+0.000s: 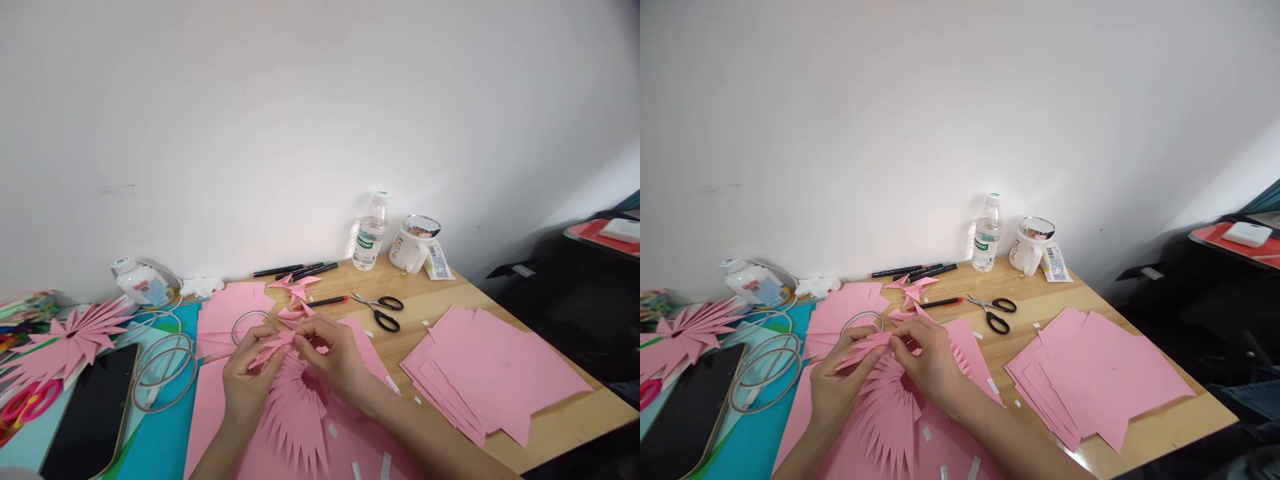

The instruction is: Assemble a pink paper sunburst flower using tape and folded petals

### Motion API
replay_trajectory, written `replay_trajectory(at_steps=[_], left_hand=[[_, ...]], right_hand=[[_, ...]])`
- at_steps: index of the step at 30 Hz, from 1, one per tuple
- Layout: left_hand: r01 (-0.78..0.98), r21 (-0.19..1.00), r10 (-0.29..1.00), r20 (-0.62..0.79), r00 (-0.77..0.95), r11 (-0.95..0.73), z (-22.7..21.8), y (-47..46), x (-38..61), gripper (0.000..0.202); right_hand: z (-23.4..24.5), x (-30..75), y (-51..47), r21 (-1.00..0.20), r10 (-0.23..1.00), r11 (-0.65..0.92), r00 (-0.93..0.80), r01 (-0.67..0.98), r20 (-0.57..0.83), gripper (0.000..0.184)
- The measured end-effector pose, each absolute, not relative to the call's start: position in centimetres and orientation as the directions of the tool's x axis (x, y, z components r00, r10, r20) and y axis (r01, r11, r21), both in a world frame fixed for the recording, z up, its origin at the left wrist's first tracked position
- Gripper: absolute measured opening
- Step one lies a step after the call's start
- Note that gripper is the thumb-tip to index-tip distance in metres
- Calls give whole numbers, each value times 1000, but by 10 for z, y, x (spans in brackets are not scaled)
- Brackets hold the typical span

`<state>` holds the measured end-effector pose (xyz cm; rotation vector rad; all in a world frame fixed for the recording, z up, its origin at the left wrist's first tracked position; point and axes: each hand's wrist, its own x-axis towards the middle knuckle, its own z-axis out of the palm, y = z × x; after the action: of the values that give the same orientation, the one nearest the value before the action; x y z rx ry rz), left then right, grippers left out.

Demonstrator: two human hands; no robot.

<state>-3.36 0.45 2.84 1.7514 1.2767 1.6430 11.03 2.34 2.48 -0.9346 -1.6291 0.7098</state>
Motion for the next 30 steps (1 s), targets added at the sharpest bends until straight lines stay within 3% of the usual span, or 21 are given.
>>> replay_trajectory(at_steps=[5, 21, 30], left_hand=[[352, 808, 828, 544, -136, -473, 26, 6, -31, 4], [313, 865, 868, 461, -186, -392, 30, 4, -29, 5], [277, 883, 877, 437, -197, -378, 25, 5, -30, 6]], right_hand=[[18, 108, 24, -810, 834, 551, -91, 202, 545, 14], [16, 107, 27, -913, 916, 398, -97, 90, 389, 11], [12, 108, 29, -903, 909, 415, -89, 109, 407, 10]])
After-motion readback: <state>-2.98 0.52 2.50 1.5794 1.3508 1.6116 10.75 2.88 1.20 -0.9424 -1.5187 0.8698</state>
